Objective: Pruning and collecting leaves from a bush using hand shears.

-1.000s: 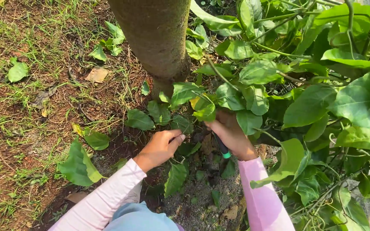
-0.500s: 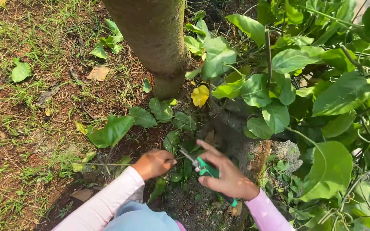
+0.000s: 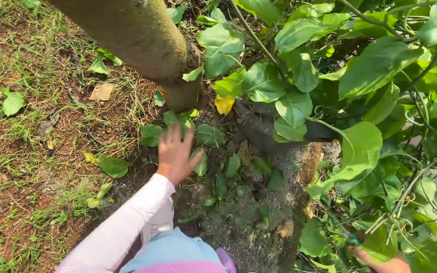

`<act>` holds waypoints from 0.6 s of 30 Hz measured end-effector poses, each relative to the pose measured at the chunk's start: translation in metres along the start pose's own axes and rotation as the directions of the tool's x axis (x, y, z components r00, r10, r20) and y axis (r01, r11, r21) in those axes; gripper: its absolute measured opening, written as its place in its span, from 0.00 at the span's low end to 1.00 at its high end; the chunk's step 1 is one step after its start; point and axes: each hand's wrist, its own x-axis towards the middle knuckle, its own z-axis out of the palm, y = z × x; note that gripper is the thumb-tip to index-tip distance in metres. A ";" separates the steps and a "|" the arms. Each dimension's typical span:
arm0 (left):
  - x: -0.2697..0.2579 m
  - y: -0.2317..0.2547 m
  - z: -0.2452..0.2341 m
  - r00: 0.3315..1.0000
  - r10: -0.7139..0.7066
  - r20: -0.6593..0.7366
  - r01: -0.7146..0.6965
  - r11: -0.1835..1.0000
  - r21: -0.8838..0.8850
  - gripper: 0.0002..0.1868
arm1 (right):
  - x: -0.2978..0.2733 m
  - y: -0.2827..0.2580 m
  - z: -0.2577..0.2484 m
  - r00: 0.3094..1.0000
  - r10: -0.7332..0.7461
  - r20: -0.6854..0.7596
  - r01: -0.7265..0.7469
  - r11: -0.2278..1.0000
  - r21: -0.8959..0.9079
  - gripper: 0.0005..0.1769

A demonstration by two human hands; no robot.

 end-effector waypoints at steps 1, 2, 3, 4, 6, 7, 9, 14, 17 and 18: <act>0.007 -0.009 -0.003 0.977 -0.191 0.097 0.174 0.972 0.160 0.57 | -0.022 0.056 0.013 0.999 0.004 -0.039 -0.004 1.000 -0.002 0.27; 0.009 -0.020 0.001 0.978 -0.183 0.102 0.165 0.973 0.163 0.57 | -0.031 0.078 0.015 0.997 0.008 -0.076 -0.008 1.000 -0.004 0.28; 0.011 -0.032 0.005 0.940 -0.303 0.158 0.267 0.940 0.213 0.58 | -0.042 0.099 0.018 0.994 0.011 -0.112 -0.012 1.000 -0.007 0.29; 0.012 -0.044 0.009 0.884 -0.419 0.207 0.360 0.893 0.271 0.60 | -0.054 0.118 0.024 0.989 0.016 -0.146 -0.018 1.000 -0.008 0.30; 0.007 -0.064 0.029 0.875 -0.461 0.147 0.419 0.873 0.248 0.58 | -0.074 0.118 0.032 0.975 0.027 -0.222 -0.030 0.999 -0.011 0.32; 0.007 -0.073 0.038 0.857 -0.510 0.082 0.484 0.848 0.214 0.56 | -0.084 0.118 0.034 0.964 0.032 -0.264 -0.037 0.999 -0.014 0.33; 0.005 -0.089 0.061 0.895 -0.447 -0.018 0.439 0.871 0.220 0.53 | -0.095 0.060 0.026 0.930 0.043 -0.365 -0.054 0.998 -0.020 0.35; 0.011 -0.124 0.076 0.931 -0.206 -0.300 0.282 0.930 0.236 0.27 | -0.094 -0.085 0.028 0.791 0.057 -0.609 -0.076 0.997 -0.006 0.40; 0.016 -0.111 0.058 0.918 -0.231 -0.323 0.287 0.948 0.135 0.19 | -0.068 -0.093 0.055 0.672 0.069 -0.737 -0.098 0.995 0.003 0.43; 0.016 -0.098 0.046 0.924 -0.208 -0.320 0.288 0.931 0.226 0.18 | -0.057 -0.076 0.072 0.633 0.073 -0.771 -0.108 0.994 0.006 0.44</act>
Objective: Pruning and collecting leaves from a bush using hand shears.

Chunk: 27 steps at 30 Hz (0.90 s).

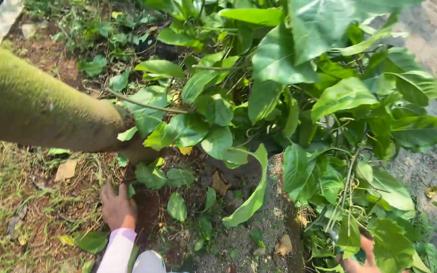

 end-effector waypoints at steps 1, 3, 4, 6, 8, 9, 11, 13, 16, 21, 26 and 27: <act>0.000 0.009 -0.014 1.000 0.024 -0.002 -0.023 0.996 0.089 0.17 | -0.005 0.014 0.019 0.999 0.009 -0.052 -0.009 1.000 -0.006 0.46; 0.006 0.036 -0.021 0.993 0.085 0.085 -0.095 0.988 0.119 0.19 | -0.012 0.037 0.051 0.999 -0.008 0.046 0.002 0.992 0.124 0.53; 0.004 0.047 -0.025 0.976 0.119 0.183 -0.148 0.978 0.149 0.21 | -0.017 0.049 0.067 0.986 -0.057 0.155 0.016 0.967 0.254 0.60; 0.012 0.045 0.043 0.941 0.282 0.187 -0.318 0.925 0.208 0.33 | -0.017 0.016 0.054 0.945 -0.175 0.278 0.121 0.972 0.200 0.44; 0.020 0.067 0.043 0.882 0.428 0.197 -0.468 0.844 0.262 0.46 | -0.018 0.000 0.054 0.869 -0.281 0.407 0.236 0.959 0.158 0.28; 0.026 0.089 0.008 0.834 0.356 0.422 -0.444 0.886 0.131 0.47 | -0.020 0.000 0.060 0.868 -0.305 0.392 0.237 0.948 0.212 0.32; 0.024 0.110 -0.019 0.715 0.292 0.635 -0.383 0.924 0.006 0.50 | -0.019 -0.033 0.039 0.867 -0.315 0.386 0.226 0.939 0.258 0.37; 0.006 0.111 -0.003 0.687 0.441 0.578 -0.540 0.842 -0.001 0.49 | -0.015 -0.094 -0.014 0.887 -0.163 0.432 0.066 0.971 0.231 0.52; -0.025 0.120 0.006 0.413 0.312 0.856 -0.748 0.653 0.123 0.55 | -0.011 -0.148 -0.052 0.784 0.170 0.597 -0.304 0.943 0.132 0.58; -0.052 0.089 0.061 0.498 0.404 0.768 -0.723 0.682 0.111 0.44 | -0.019 -0.176 -0.080 0.810 0.129 0.572 -0.340 0.898 0.280 0.55; -0.038 0.061 0.111 0.655 0.651 0.384 -0.674 0.733 -0.094 0.42 | -0.020 -0.186 -0.100 0.775 0.215 0.594 -0.420 0.878 0.229 0.54; -0.027 0.062 0.114 0.677 0.675 0.293 -0.669 0.730 -0.139 0.41 | -0.020 -0.185 -0.102 0.769 0.244 0.591 -0.372 0.922 0.103 0.51</act>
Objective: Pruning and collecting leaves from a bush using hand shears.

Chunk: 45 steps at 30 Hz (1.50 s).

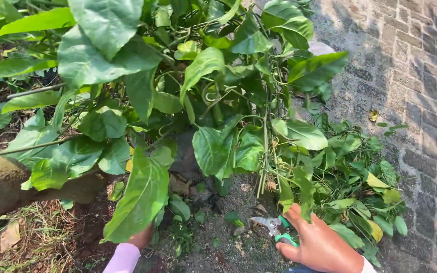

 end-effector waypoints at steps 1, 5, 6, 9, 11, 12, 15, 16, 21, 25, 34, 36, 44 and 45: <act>0.009 -0.008 -0.001 0.995 0.013 -0.098 -0.017 0.999 -0.039 0.41 | 0.000 0.000 -0.002 1.000 0.024 -0.014 -0.026 0.990 -0.138 0.48; 0.013 -0.014 -0.032 0.987 0.059 0.150 -0.085 0.981 0.175 0.33 | -0.002 0.023 -0.008 0.977 -0.207 -0.048 0.203 0.976 -0.076 0.46; 0.014 -0.012 -0.043 0.941 0.037 0.335 -0.143 0.943 0.299 0.29 | -0.004 0.022 -0.012 0.964 -0.253 -0.080 0.251 0.968 -0.024 0.46; 0.017 0.004 -0.090 0.890 -0.077 0.449 -0.071 0.950 0.305 0.25 | -0.011 0.023 -0.022 0.962 -0.256 -0.097 0.261 0.964 0.047 0.45; 0.021 0.029 -0.128 0.904 -0.146 0.401 0.075 0.979 0.187 0.24 | -0.012 0.028 -0.026 0.973 -0.216 -0.078 0.221 0.973 0.066 0.45; 0.024 0.047 -0.149 0.942 -0.078 0.326 0.037 0.991 0.132 0.22 | -0.011 0.033 -0.027 0.980 -0.182 -0.083 0.190 0.976 0.106 0.43; 0.040 0.104 -0.197 0.926 0.045 0.375 -0.039 0.999 -0.023 0.20 | -0.007 0.059 -0.020 0.962 -0.212 -0.171 0.239 0.958 0.159 0.41; 0.049 0.124 -0.211 0.863 0.124 0.490 -0.063 0.988 -0.140 0.20 | -0.005 0.070 -0.016 0.930 -0.261 -0.260 0.308 0.937 0.162 0.40; 0.093 0.257 -0.201 0.638 0.295 0.711 -0.039 0.935 -0.353 0.24 | -0.014 0.108 -0.028 0.859 -0.197 -0.472 0.288 0.949 0.127 0.36; 0.119 0.361 -0.108 0.571 0.441 0.693 -0.061 0.864 -0.500 0.39 | -0.029 0.151 -0.034 0.763 0.147 -0.630 0.103 0.934 0.342 0.31; 0.061 0.423 -0.286 0.432 0.670 0.604 -0.563 0.723 -0.400 0.40 | -0.029 0.239 -0.023 0.627 0.310 -0.715 0.302 0.748 0.590 0.32; 0.055 0.408 -0.331 0.612 0.708 0.351 -0.616 0.706 -0.349 0.26 | -0.024 0.209 -0.034 0.679 0.258 -0.688 0.417 0.635 0.650 0.32; 0.159 0.355 -0.393 0.758 0.351 -0.550 -0.439 0.898 -0.032 0.15 | 0.079 0.084 -0.124 0.751 -0.278 -0.599 0.594 -0.111 0.797 0.29; 0.171 0.351 -0.382 0.867 0.258 -0.427 -0.304 0.952 -0.043 0.20 | 0.102 0.076 -0.130 0.758 -0.348 -0.552 0.512 -0.207 0.834 0.28</act>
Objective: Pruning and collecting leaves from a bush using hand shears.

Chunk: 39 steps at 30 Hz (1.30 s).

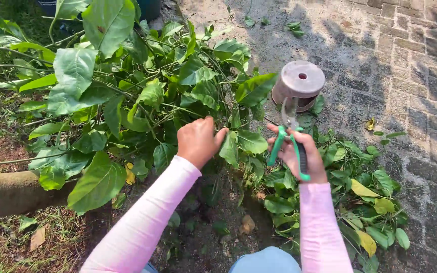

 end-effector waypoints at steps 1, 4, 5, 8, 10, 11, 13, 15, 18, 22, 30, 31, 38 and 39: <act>0.005 -0.008 0.014 0.982 -0.136 0.130 0.128 0.989 0.070 0.24 | 0.023 0.009 -0.002 0.996 0.050 0.069 -0.058 0.991 0.118 0.27; 0.008 -0.024 0.053 0.906 -0.329 0.266 0.388 0.896 -0.214 0.26 | 0.071 0.051 0.003 0.972 0.234 -0.029 -0.233 0.972 0.039 0.21; 0.009 -0.028 0.053 0.908 -0.331 0.258 0.388 0.896 -0.215 0.26 | 0.076 0.059 0.005 0.973 0.231 -0.022 -0.230 0.972 0.036 0.21; 0.003 -0.048 0.051 0.900 -0.325 0.290 0.418 0.831 -0.368 0.27 | 0.075 0.069 0.032 0.933 0.333 0.138 -0.302 0.931 -0.204 0.25; 0.002 -0.070 0.041 0.915 -0.277 0.293 0.381 0.831 -0.405 0.24 | 0.057 0.049 0.076 0.930 0.350 0.116 -0.313 0.916 -0.253 0.26; -0.002 -0.084 0.029 0.912 -0.284 0.295 0.388 0.828 -0.404 0.24 | 0.046 0.035 0.097 0.927 0.356 0.119 -0.318 0.914 -0.253 0.26; 0.000 -0.112 0.004 0.905 -0.145 0.400 0.415 0.508 -0.754 0.15 | 0.032 0.002 0.137 0.920 0.232 0.317 -0.276 0.956 0.099 0.28; 0.002 -0.133 -0.068 0.862 -0.139 0.488 0.481 0.531 -0.698 0.14 | 0.013 -0.015 0.161 0.932 0.152 0.330 -0.200 0.973 0.117 0.30; -0.004 -0.158 -0.153 0.769 -0.136 0.625 0.578 0.567 -0.587 0.13 | -0.009 -0.020 0.181 0.941 0.081 0.330 -0.135 0.980 0.144 0.33; -0.015 -0.201 -0.214 0.706 -0.306 0.638 0.576 0.773 -0.267 0.13 | -0.028 0.003 0.201 0.947 0.100 0.307 -0.134 0.987 0.091 0.38; -0.058 -0.261 -0.171 0.979 0.031 0.203 -0.126 0.871 0.474 0.15 | -0.037 0.202 0.247 0.966 0.240 0.099 -0.186 0.905 -0.382 0.29; -0.066 -0.269 -0.163 0.975 0.168 0.148 -0.222 0.807 0.547 0.16 | -0.037 0.240 0.246 0.954 0.295 0.054 -0.238 0.854 -0.463 0.26; -0.117 -0.264 -0.094 0.989 0.132 -0.071 -0.077 0.853 0.516 0.12 | -0.024 0.234 0.248 0.985 -0.016 0.171 0.118 0.788 -0.605 0.24; -0.130 -0.268 -0.075 0.987 0.151 -0.048 -0.113 0.883 0.456 0.13 | -0.019 0.253 0.229 0.991 0.051 0.121 0.037 0.776 -0.629 0.22</act>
